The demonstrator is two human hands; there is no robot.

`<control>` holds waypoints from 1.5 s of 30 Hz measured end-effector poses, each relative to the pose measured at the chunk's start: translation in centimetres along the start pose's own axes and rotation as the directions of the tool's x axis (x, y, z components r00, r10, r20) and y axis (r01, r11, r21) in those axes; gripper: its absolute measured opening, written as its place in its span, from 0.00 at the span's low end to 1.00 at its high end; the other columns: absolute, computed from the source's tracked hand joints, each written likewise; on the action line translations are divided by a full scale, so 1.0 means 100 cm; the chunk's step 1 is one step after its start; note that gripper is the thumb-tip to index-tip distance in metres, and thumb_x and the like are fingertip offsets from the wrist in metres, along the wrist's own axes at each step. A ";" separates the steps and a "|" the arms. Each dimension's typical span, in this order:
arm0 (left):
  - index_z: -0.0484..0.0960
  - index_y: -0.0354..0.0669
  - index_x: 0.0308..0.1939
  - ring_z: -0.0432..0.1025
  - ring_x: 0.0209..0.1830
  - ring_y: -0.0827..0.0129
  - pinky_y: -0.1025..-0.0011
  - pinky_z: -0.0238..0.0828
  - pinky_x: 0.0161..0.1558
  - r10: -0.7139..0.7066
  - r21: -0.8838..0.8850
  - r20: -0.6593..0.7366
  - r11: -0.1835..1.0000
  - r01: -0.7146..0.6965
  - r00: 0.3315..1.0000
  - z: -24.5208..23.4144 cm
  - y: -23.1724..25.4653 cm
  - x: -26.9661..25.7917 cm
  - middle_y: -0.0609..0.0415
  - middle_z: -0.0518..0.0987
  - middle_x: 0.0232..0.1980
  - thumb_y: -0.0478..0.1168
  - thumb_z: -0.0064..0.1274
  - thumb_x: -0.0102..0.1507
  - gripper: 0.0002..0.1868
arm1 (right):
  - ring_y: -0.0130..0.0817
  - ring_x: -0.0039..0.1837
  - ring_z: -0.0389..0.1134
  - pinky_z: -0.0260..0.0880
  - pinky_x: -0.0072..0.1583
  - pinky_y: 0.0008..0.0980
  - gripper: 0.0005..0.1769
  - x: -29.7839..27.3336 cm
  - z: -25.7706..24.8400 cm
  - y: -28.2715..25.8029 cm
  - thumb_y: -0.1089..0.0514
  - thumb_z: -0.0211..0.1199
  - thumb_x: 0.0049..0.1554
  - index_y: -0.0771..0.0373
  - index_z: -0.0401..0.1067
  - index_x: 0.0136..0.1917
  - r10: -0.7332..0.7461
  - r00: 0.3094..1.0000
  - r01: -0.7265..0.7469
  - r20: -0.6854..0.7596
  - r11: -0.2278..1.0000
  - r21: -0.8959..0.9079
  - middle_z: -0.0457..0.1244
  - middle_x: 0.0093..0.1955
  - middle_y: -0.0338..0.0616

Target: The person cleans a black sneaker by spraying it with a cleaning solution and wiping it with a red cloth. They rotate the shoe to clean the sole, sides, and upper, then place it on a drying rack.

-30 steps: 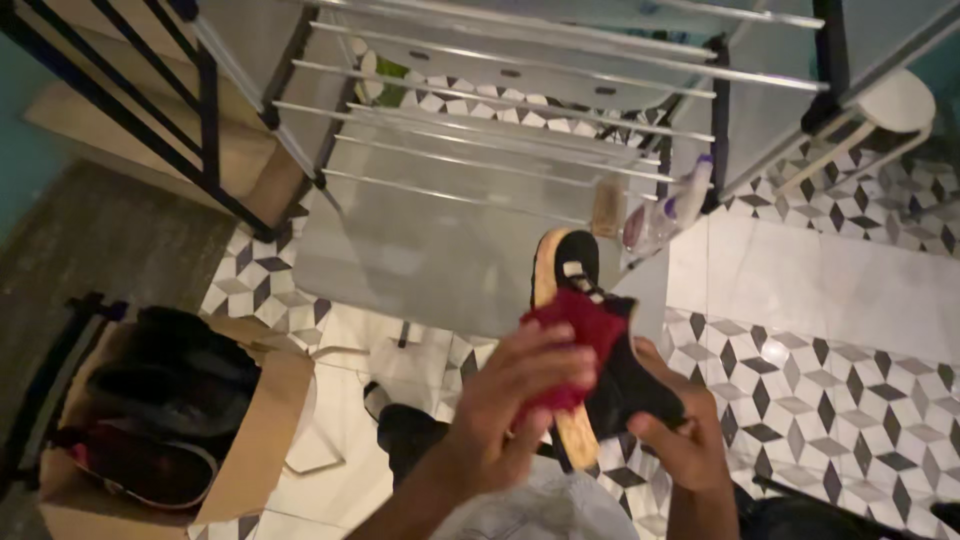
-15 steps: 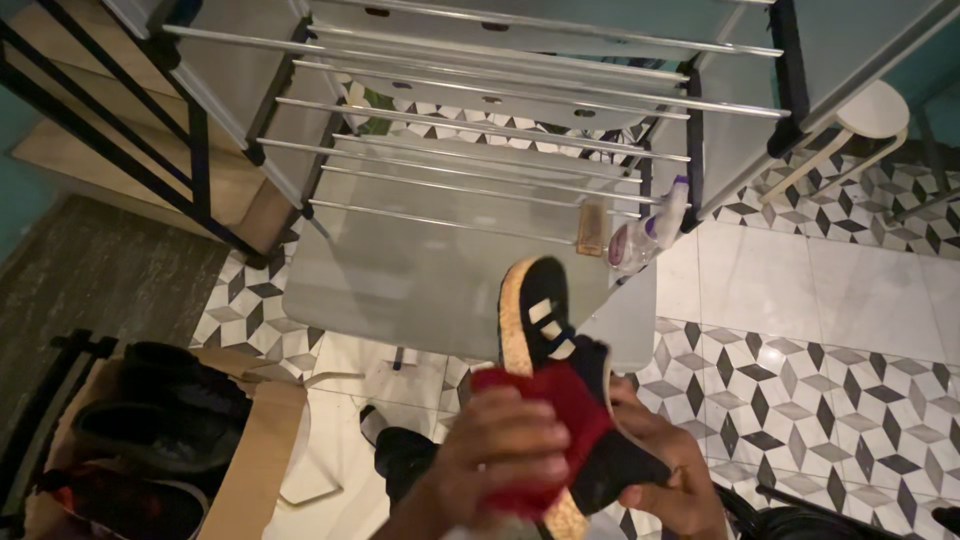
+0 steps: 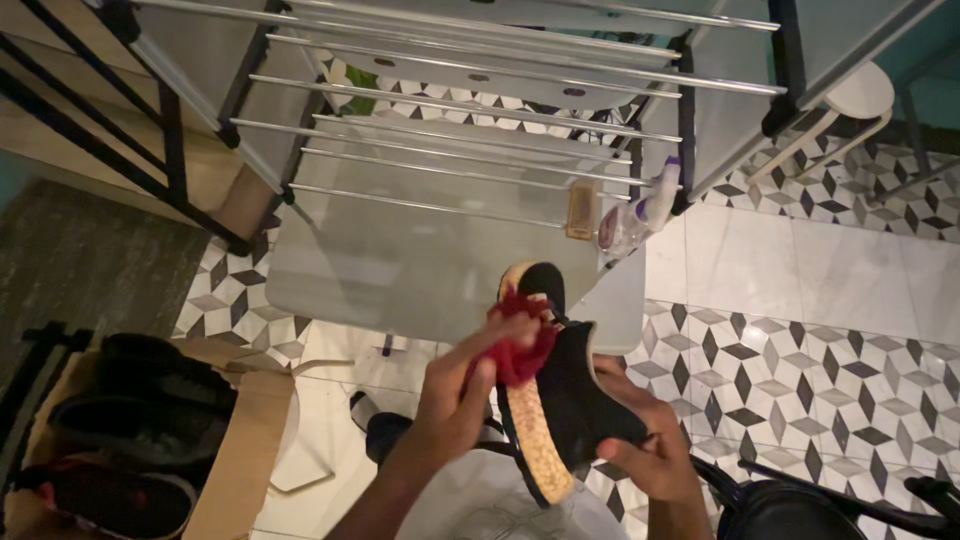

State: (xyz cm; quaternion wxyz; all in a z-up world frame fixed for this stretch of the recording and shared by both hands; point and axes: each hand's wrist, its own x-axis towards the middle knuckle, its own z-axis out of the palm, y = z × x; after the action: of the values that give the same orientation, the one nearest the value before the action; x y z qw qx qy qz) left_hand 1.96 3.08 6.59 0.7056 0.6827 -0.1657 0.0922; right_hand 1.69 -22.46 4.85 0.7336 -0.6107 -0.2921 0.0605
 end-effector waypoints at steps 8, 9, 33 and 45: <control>0.78 0.34 0.64 0.74 0.73 0.54 0.59 0.62 0.77 0.132 0.172 0.108 0.974 -0.149 0.985 -0.021 0.000 -0.011 0.43 0.79 0.69 0.55 0.44 0.74 0.28 | 0.59 0.75 0.60 0.46 0.79 0.54 0.16 0.004 0.003 0.009 0.54 0.69 0.60 0.72 0.78 0.48 -0.004 1.000 0.005 0.031 0.999 -0.040 0.68 0.68 0.62; 0.77 0.34 0.64 0.73 0.72 0.53 0.59 0.64 0.74 0.079 0.108 0.102 0.990 -0.090 0.992 -0.025 -0.005 -0.007 0.42 0.78 0.70 0.53 0.47 0.72 0.27 | 0.59 0.75 0.60 0.45 0.79 0.54 0.16 0.007 0.003 0.012 0.54 0.69 0.60 0.72 0.78 0.48 -0.022 0.999 0.023 0.028 0.999 -0.030 0.68 0.68 0.62; 0.73 0.39 0.70 0.73 0.44 0.57 0.69 0.70 0.52 -0.335 -0.044 -0.328 0.939 0.340 0.883 -0.056 -0.038 0.036 0.49 0.81 0.62 0.35 0.45 0.72 0.21 | 0.47 0.72 0.62 0.58 0.71 0.42 0.15 0.063 0.021 0.027 0.60 0.70 0.54 0.73 0.75 0.51 0.180 0.984 -0.180 -0.018 0.984 0.007 0.66 0.66 0.60; 0.83 0.41 0.54 0.80 0.40 0.55 0.64 0.76 0.46 -0.342 0.330 -0.102 0.874 0.356 0.934 -0.156 -0.088 0.024 0.49 0.86 0.45 0.46 0.48 0.71 0.16 | 0.42 0.67 0.66 0.58 0.70 0.41 0.17 0.072 0.077 0.069 0.58 0.74 0.49 0.72 0.78 0.49 0.186 0.940 -0.225 -0.285 0.968 -0.109 0.69 0.61 0.55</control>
State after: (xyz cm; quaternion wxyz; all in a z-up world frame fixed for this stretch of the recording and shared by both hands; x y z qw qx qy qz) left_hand 9.02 17.88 -1.00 0.5839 0.8117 -0.0071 0.0047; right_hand 5.62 -10.93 1.59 0.7116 -0.6904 -0.1265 0.0317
